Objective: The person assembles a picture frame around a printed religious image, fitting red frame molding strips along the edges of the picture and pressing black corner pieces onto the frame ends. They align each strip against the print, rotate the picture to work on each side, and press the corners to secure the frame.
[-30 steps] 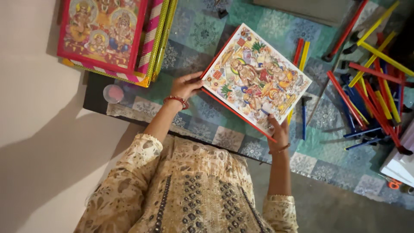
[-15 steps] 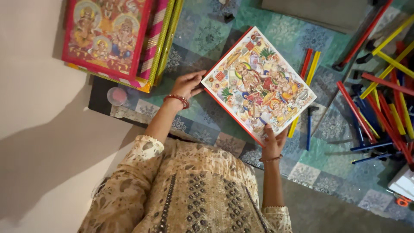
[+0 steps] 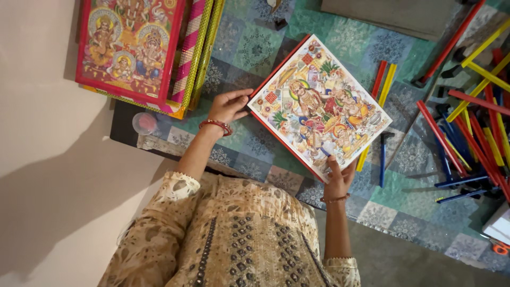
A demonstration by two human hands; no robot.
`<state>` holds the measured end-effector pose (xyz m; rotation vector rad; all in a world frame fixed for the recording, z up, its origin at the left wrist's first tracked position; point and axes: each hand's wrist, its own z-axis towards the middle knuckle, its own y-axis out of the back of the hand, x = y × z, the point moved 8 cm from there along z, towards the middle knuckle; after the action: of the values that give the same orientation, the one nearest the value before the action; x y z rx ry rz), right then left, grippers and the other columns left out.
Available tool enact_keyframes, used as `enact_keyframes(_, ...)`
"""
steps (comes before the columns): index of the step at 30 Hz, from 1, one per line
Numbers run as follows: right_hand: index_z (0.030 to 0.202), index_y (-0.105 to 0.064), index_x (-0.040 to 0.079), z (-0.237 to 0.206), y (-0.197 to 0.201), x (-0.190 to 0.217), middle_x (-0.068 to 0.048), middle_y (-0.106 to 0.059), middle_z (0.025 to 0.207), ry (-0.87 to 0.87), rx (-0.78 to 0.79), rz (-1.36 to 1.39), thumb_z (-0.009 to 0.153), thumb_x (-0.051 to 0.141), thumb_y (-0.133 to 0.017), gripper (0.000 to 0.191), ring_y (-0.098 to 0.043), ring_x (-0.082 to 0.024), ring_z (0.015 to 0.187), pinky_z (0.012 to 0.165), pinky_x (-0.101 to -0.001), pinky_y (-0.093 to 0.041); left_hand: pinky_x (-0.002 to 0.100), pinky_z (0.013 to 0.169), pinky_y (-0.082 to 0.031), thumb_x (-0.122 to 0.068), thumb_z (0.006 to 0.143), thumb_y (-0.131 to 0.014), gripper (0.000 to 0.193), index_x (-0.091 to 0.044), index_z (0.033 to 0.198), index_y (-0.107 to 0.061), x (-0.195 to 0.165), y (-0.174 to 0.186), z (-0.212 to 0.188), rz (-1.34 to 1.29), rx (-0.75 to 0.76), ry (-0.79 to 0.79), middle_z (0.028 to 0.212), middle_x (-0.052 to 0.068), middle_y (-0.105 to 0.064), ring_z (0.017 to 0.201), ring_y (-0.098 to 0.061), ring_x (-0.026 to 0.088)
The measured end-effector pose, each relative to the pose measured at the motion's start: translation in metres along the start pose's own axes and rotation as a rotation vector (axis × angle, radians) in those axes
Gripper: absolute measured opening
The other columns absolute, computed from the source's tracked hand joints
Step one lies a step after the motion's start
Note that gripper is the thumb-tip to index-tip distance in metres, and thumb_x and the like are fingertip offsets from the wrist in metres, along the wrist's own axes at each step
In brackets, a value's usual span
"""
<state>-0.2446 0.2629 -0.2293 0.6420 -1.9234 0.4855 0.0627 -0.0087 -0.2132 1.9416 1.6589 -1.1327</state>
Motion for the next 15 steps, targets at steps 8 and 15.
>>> enact_keyframes(8, 0.161, -0.036, 0.004, 0.0021, -0.0027, -0.0028, -0.006, -0.066, 0.126, 0.024, 0.046, 0.1, 0.093, 0.004, -0.072, 0.077, -0.066, -0.012, 0.101, 0.073, -0.0245, -0.053, 0.041, 0.095, -0.063, -0.018, 0.096, -0.069, 0.034, -0.01, 0.129, -0.071, -0.0026, -0.0001, -0.0007, 0.069, -0.008, -0.021, 0.113, 0.003, -0.073, 0.106, -0.071, 0.017)
enact_keyframes(15, 0.168, -0.028, 0.005, 0.001, -0.0047, -0.0016, -0.009, -0.065, 0.123, 0.062, 0.082, 0.086, 0.097, 0.001, -0.072, 0.084, -0.06, -0.014, 0.097, 0.078, -0.0285, -0.051, 0.039, 0.091, -0.064, -0.019, 0.097, -0.069, 0.033, -0.011, 0.128, -0.072, -0.0035, 0.0009, -0.0018, 0.09, -0.053, -0.023, 0.109, 0.003, -0.074, 0.103, -0.072, 0.016)
